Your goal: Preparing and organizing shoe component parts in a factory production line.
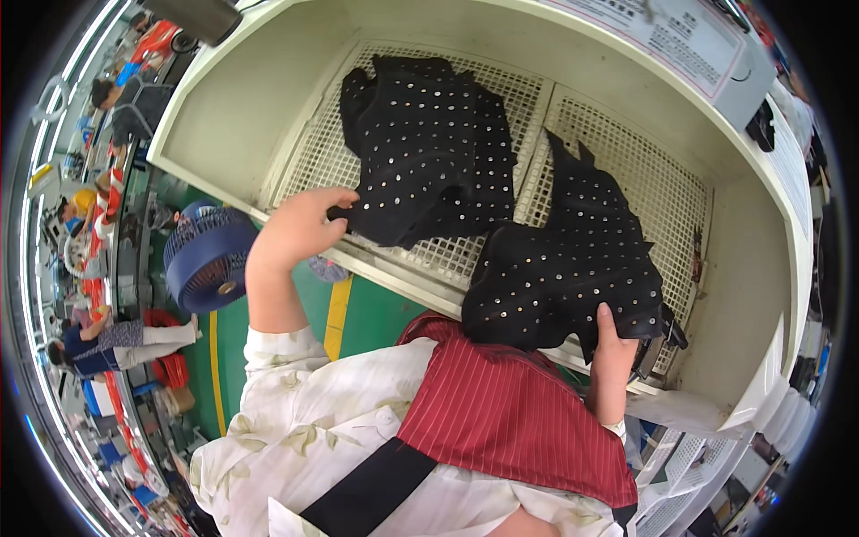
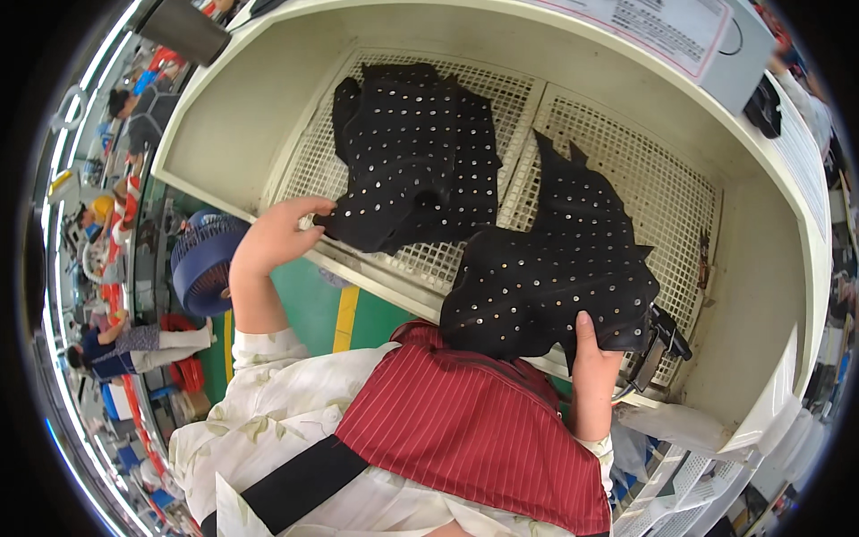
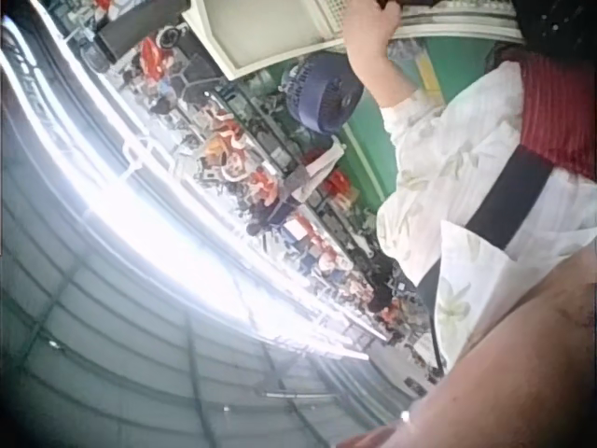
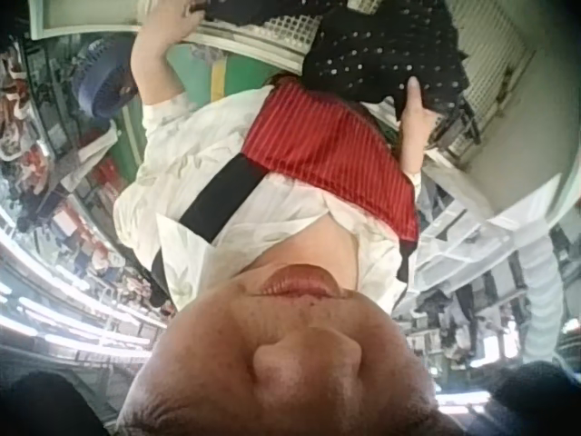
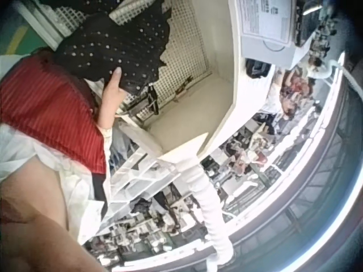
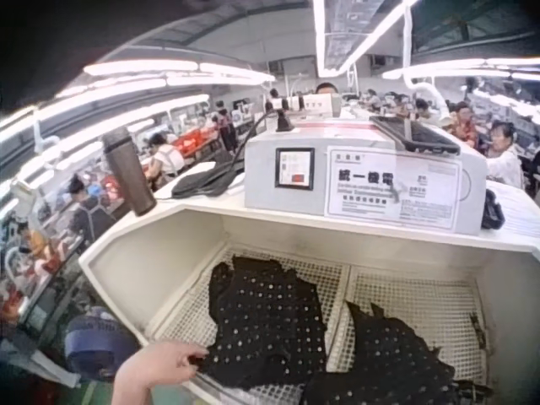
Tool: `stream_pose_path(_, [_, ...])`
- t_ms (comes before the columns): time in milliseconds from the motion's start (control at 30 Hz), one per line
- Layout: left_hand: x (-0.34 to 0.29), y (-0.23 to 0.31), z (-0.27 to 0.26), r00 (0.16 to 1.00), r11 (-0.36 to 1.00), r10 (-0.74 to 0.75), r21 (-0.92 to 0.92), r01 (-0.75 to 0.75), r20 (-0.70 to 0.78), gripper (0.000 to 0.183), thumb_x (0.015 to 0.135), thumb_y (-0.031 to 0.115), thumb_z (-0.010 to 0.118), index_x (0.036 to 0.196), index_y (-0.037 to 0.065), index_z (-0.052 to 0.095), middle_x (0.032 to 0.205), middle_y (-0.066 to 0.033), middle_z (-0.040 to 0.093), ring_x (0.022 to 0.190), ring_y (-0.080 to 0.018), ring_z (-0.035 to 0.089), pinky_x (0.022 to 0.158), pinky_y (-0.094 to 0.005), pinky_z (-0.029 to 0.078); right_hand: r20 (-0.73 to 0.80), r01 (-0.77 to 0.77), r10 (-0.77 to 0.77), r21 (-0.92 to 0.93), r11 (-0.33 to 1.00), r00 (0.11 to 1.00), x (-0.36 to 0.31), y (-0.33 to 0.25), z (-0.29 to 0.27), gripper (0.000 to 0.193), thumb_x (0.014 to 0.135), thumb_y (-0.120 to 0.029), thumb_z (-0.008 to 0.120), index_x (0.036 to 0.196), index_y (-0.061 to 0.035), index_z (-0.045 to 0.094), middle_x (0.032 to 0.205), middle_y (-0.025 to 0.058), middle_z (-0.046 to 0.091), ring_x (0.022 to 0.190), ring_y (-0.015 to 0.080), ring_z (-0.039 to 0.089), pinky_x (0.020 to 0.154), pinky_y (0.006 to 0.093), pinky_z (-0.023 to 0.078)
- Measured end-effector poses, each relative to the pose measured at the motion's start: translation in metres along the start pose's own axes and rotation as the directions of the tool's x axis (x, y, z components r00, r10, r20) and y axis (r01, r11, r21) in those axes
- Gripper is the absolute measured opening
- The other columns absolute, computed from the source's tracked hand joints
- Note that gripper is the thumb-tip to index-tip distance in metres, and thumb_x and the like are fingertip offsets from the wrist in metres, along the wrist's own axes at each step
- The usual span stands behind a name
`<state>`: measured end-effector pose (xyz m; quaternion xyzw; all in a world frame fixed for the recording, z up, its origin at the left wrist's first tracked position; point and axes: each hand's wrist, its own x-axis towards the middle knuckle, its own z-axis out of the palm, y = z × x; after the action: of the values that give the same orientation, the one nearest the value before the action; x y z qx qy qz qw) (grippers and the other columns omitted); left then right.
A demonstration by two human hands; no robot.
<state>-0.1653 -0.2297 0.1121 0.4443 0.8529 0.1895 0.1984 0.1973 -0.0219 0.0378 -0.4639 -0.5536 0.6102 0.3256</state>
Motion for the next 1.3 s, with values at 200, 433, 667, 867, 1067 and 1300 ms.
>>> stream_pose_path(200, [0.016,0.046,0.047,0.944,0.980,0.185,-0.021,-0.198,-0.272,0.058,0.071,0.030,0.071,0.117,0.000,0.055,0.122,-0.0212,0.053,0.114,-0.0351,0.050,0.096,-0.0371,0.040,0.014,-0.005,0.006,-0.028,1.000,1.000,0.001,-0.002,0.000,0.046,0.086,-0.011,0.062,0.126,0.0021,0.045,0.123,0.0110,0.052,0.109,0.0195,0.051,0.094,0.0315,0.040])
stream_pose_path(433, [0.075,0.037,0.131,0.865,0.955,0.257,0.252,-0.158,-0.430,0.050,0.074,0.019,0.068,0.121,0.010,0.054,0.125,-0.0144,0.052,0.116,-0.0309,0.048,0.100,-0.0382,0.038,0.021,0.015,-0.014,-0.047,0.999,1.000,0.001,-0.002,-0.001,0.047,0.086,-0.013,0.062,0.127,0.0020,0.044,0.123,0.0110,0.052,0.110,0.0194,0.051,0.095,0.0314,0.040])
stream_pose_path(667, [0.070,0.028,0.127,0.815,0.949,0.311,0.120,-0.291,-0.489,0.046,0.073,0.010,0.067,0.118,0.010,0.056,0.118,-0.0094,0.058,0.110,-0.0282,0.054,0.092,-0.0374,0.044,-0.018,-0.018,0.017,-0.058,0.998,1.000,-0.002,0.000,-0.001,0.049,0.085,-0.014,0.063,0.128,0.0021,0.044,0.124,0.0111,0.052,0.110,0.0199,0.051,0.095,0.0316,0.039])
stream_pose_path(867, [0.006,0.016,0.139,0.795,0.993,0.108,0.023,-0.118,-0.597,0.060,0.068,0.018,0.075,0.120,0.005,0.050,0.119,-0.0131,0.054,0.109,-0.0307,0.052,0.093,-0.0397,0.040,-0.040,-0.067,0.065,-0.039,0.997,0.997,-0.002,0.000,-0.003,0.046,0.086,-0.012,0.062,0.126,0.0015,0.045,0.123,0.0114,0.053,0.109,0.0201,0.052,0.093,0.0320,0.042])
stream_pose_path(1067, [-0.022,-0.011,0.160,0.794,1.000,-0.011,-0.001,0.013,-0.608,0.047,0.069,0.020,0.074,0.110,0.006,0.056,0.111,-0.0105,0.058,0.103,-0.0300,0.054,0.089,-0.0400,0.042,-0.050,-0.048,0.045,-0.048,0.998,0.998,0.000,-0.005,0.003,0.044,0.085,-0.010,0.063,0.125,0.0014,0.047,0.122,0.0116,0.053,0.106,0.0198,0.054,0.091,0.0311,0.044])
stream_pose_path(1300, [0.011,0.010,0.151,0.741,0.994,0.105,0.094,-0.057,-0.664,0.044,0.071,0.026,0.072,0.108,0.006,0.060,0.109,-0.0080,0.059,0.098,-0.0278,0.056,0.085,-0.0384,0.044,-0.024,-0.021,0.020,-0.038,0.999,1.000,0.002,-0.005,0.004,0.043,0.085,-0.008,0.062,0.124,0.0010,0.047,0.120,0.0111,0.054,0.104,0.0195,0.055,0.089,0.0307,0.046])
